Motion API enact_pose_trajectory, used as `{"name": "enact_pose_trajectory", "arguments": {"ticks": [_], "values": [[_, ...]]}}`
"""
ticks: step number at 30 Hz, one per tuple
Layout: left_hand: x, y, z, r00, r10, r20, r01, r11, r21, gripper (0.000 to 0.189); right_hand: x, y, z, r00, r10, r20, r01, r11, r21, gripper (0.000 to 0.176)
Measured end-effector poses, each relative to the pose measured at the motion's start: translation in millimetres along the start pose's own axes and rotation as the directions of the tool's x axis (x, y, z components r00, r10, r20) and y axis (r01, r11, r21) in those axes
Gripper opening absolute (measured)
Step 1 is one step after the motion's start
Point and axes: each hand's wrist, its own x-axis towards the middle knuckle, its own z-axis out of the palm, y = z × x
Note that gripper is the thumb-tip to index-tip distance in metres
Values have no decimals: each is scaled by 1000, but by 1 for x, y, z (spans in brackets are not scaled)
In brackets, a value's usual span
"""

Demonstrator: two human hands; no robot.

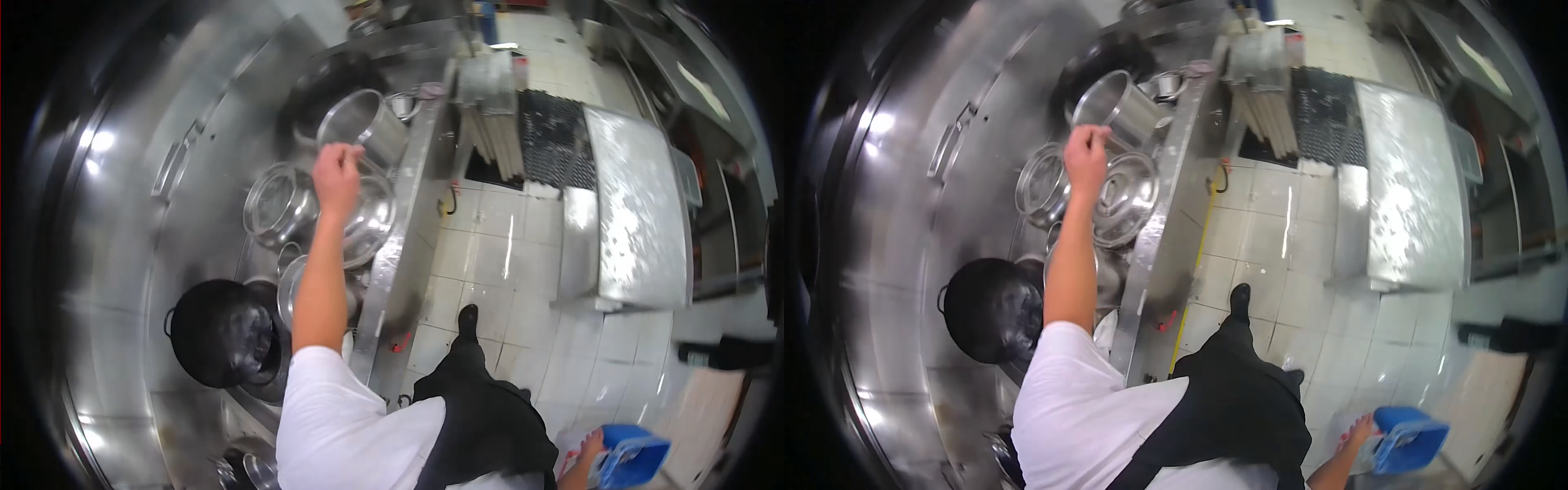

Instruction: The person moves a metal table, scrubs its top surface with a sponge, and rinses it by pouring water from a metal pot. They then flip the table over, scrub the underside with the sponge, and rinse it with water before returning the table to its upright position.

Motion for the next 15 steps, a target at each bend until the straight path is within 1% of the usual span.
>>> {"name": "enact_pose_trajectory", "arguments": {"ticks": [1, 2, 3, 4, 5, 6, 7, 8, 9, 10, 11, 12, 13, 14, 15], "values": [[23, -57, -8, 999, 0, -54, 6, 995, 102, 14, -1, -8, 20, 1000, -29, 13, 29, 999, -30, 43], [38, -110, -16, 996, -23, -81, 41, 972, 232, 16, -7, -15, 38, 998, -45, 49, 54, 977, -205, 42], [48, -160, -25, 994, -43, -101, 76, 935, 347, 20, -15, -30, 52, 996, -54, 71, 77, 927, -368, 42], [54, -209, -33, 981, -163, -106, 194, 853, 484, 26, -26, -51, 64, 996, -73, 48, 86, 918, -386, 42], [48, -272, -41, 988, -35, -152, 111, 841, 529, 28, -41, -69, 81, 941, -301, 154, 330, 717, -614, 41], [42, -303, -49, 974, -112, -196, 207, 784, 585, 27, -55, -78, 97, 841, -457, 289, 492, 426, -759, 41], [37, -322, -60, 978, -101, -182, 199, 709, 677, 24, -71, -95, 110, 860, -440, 260, 468, 476, -744, 41], [29, -369, -67, 984, -112, -138, 176, 728, 662, 25, -98, -120, 125, 881, -420, 217, 433, 532, -728, 42], [33, -362, -77, 976, -219, -11, 136, 567, 812, 26, -99, -125, 128, 890, -427, 160, 415, 612, -674, 41], [14, -439, -78, 993, -96, -72, 111, 522, 846, 25, -116, -145, 135, 877, -462, 131, 413, 588, -695, 41], [20, -433, -85, 973, -218, 74, 37, 466, 884, 22, -136, -172, 149, 894, -438, 97, 374, 607, -701, 41], [12, -460, -88, 956, -206, 211, -109, 419, 902, 20, -154, -188, 159, 908, -413, 72, 338, 620, -708, 41], [4, -487, -91, 920, -189, 344, -257, 373, 892, 19, -143, -186, 155, 885, -460, 74, 356, 566, -744, 41], [-1, -500, -95, 840, -208, 501, -407, 370, 835, 18, -129, -187, 146, 859, -504, 89, 373, 498, -783, 41], [-7, -508, -90, 826, -205, 525, -422, 391, 818, 18, -137, -194, 150, 856, -511, 76, 365, 494, -789, 40]]}}
